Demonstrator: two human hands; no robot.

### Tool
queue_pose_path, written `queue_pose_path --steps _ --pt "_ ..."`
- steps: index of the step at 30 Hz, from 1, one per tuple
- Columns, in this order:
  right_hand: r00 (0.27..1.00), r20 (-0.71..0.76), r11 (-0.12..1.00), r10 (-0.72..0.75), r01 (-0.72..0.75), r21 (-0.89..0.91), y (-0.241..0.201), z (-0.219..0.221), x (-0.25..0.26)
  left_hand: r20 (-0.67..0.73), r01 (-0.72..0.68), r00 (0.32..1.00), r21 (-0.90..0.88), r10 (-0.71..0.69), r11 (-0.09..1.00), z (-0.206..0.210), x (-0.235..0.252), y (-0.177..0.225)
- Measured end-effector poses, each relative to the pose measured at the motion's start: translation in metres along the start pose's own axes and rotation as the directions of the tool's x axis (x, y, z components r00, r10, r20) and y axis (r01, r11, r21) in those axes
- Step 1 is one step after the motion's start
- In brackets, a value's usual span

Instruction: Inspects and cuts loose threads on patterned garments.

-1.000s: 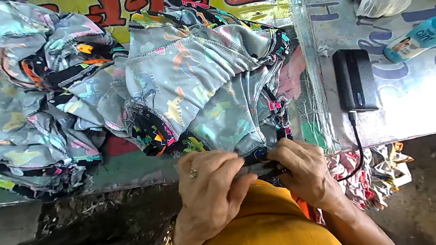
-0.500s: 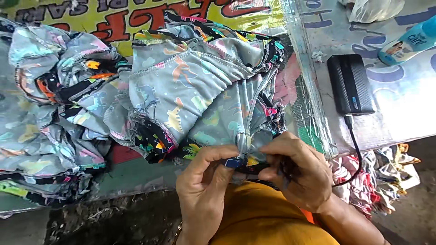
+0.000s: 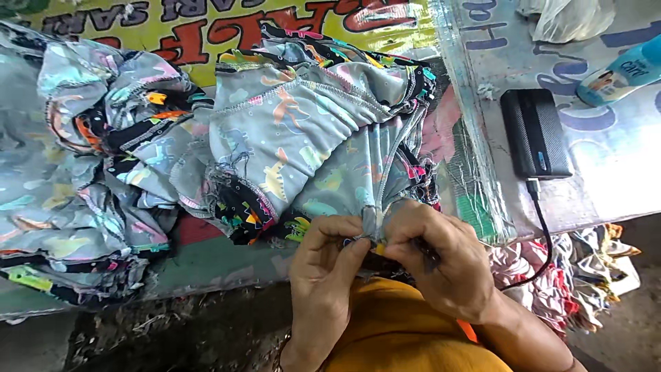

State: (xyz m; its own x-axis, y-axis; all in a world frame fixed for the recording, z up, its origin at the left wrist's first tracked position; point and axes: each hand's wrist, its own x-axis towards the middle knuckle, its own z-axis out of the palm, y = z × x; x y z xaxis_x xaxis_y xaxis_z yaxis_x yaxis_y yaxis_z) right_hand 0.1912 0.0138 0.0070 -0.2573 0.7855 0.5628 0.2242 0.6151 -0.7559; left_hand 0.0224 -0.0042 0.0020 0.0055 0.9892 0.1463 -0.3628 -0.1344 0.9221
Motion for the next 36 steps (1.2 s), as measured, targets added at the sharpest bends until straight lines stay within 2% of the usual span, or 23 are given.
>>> queue_pose_path --steps 5,10,14,23,36 --pt "0.995 0.099 0.998 -0.03 0.035 -0.045 -0.015 -0.007 -0.01 -0.073 0.069 0.994 -0.217 -0.087 0.974 0.0 0.003 0.003" --pt "0.994 0.017 0.977 0.106 -0.101 -0.188 -0.011 -0.01 -0.017 -0.092 0.116 0.984 -0.338 -0.155 0.934 -0.004 0.005 0.004" --pt "0.989 -0.037 0.968 0.145 -0.15 -0.203 -0.004 -0.008 -0.014 -0.101 0.1 0.984 -0.353 -0.144 0.93 -0.004 0.005 0.003" --pt "0.997 -0.039 0.985 0.071 -0.076 -0.153 -0.003 -0.001 -0.005 -0.085 0.102 0.987 -0.33 -0.137 0.938 -0.004 0.003 0.004" --pt "0.994 -0.04 0.993 0.101 -0.104 -0.06 0.002 0.001 -0.005 -0.1 0.133 0.978 -0.38 -0.184 0.915 -0.005 0.005 0.004"
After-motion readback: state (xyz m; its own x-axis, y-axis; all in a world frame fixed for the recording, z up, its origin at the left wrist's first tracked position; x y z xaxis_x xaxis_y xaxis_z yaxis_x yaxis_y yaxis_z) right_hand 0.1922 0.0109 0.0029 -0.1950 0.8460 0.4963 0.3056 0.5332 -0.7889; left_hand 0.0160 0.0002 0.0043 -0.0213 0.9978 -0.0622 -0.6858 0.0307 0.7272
